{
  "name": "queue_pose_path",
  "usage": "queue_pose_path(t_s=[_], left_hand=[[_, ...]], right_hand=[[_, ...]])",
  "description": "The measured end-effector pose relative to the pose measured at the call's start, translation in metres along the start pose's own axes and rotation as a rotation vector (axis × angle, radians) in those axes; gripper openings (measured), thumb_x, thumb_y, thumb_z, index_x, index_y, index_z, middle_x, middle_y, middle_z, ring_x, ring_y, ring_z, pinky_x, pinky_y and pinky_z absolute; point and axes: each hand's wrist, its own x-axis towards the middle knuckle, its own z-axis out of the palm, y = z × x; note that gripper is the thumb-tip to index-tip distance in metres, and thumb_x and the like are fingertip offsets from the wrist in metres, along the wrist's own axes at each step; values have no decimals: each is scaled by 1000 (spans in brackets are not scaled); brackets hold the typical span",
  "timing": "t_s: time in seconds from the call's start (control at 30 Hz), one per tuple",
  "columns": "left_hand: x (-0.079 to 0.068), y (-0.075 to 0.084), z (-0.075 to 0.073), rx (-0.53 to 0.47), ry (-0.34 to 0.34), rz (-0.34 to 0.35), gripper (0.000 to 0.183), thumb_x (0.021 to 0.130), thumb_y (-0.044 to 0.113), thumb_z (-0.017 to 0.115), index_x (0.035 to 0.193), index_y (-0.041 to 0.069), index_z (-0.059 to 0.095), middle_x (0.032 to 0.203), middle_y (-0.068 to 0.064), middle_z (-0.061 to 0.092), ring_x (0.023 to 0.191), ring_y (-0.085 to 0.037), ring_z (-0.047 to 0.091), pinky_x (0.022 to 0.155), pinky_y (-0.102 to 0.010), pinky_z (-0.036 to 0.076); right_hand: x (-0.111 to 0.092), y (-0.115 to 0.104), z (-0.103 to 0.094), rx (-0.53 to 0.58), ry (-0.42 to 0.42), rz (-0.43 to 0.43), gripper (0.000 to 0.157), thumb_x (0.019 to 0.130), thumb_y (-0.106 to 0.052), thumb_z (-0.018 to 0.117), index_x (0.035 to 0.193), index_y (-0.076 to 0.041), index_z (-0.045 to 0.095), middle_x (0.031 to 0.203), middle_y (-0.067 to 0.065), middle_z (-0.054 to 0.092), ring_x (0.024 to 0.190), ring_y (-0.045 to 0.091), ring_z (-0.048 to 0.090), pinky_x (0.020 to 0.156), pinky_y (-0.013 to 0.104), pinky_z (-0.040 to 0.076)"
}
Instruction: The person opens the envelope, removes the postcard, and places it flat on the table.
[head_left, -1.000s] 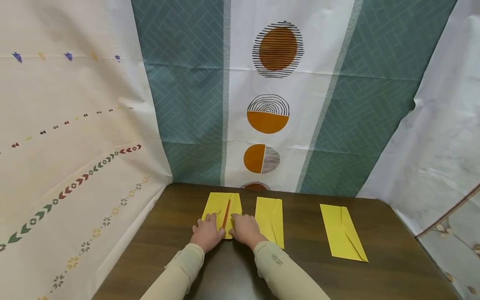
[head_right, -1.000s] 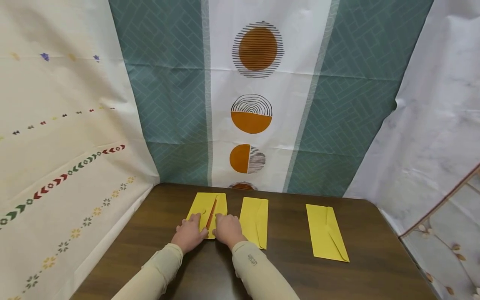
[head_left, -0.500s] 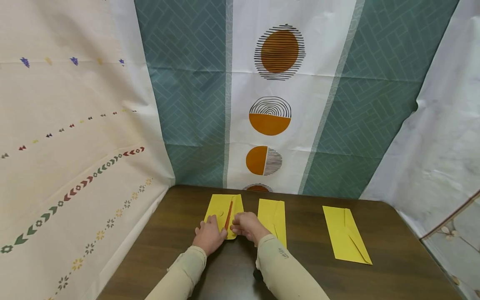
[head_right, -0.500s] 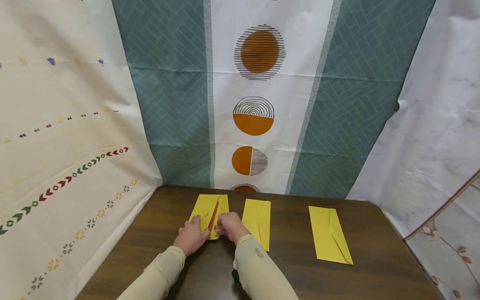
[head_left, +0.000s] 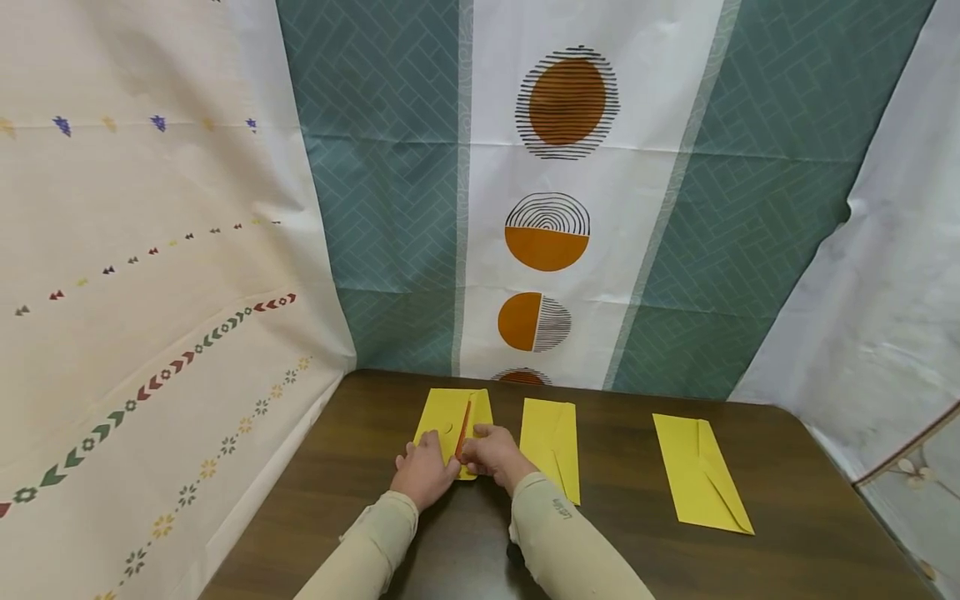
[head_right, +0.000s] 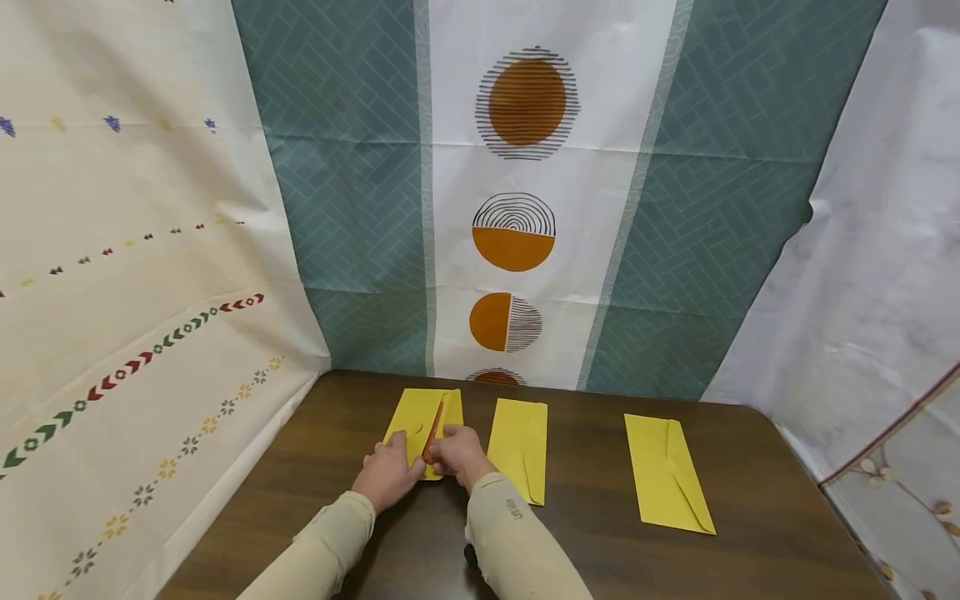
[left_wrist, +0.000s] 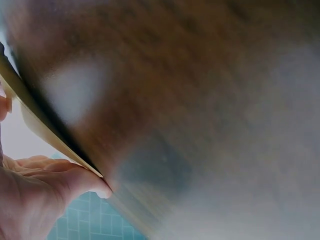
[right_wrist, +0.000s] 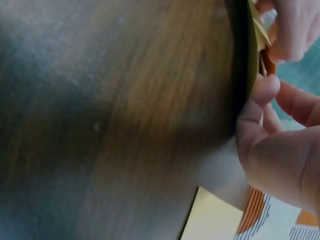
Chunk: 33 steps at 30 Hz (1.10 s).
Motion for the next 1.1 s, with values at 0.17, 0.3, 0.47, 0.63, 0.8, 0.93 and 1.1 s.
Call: queue_pose_path(t_s=[0.17,0.3,0.47,0.63,0.8,0.93,1.1], left_hand=[[-1,1,-1,10,10,9,54,95,35,67,130,-5,55,119,-19,65,101,-40,60,90,-61,46],[0,-2,3,-10,43,30,53,96,34,66,128,-6,55,119,-22,65,102,-45,60,91,-65,45],[0,-5,8,-4,87,58,52,95,34,65,126,-6,55,118,-24,64,102,-48,60,89,-68,44],[-4,-1,5,20,71,58,52,94,32,68,130,-4,58,122,-25,64,107,-51,61,91,-71,45],[-4,2,5,45,50,58,52,95,33,70,132,-2,60,125,-26,65,109,-51,61,92,-72,46],[0,-3,14,63,80,70,50,93,34,69,130,0,63,124,-27,65,106,-51,60,88,-71,47],[-1,-4,12,86,71,75,48,95,34,67,129,0,63,125,-28,64,106,-50,60,88,-70,47]], right_hand=[[0,1,9,-80,68,-62,75,91,8,72,160,5,42,115,18,77,63,11,59,56,23,50],[5,5,14,-138,130,-85,76,87,9,75,158,1,47,100,16,79,60,12,56,53,24,47],[13,12,17,-272,221,-112,74,80,6,77,151,-4,59,116,19,75,55,14,50,49,26,42],[12,14,18,-362,272,-135,66,77,5,78,140,-7,70,138,21,68,71,18,55,54,27,44],[7,13,14,-389,297,-134,57,76,2,83,132,-10,76,136,18,71,82,21,59,58,26,47],[5,13,10,-386,320,-135,48,79,0,82,126,-10,80,135,17,73,90,21,61,61,24,48],[3,13,6,-400,322,-149,37,84,-4,79,121,-8,82,132,17,74,97,22,62,65,24,49]])
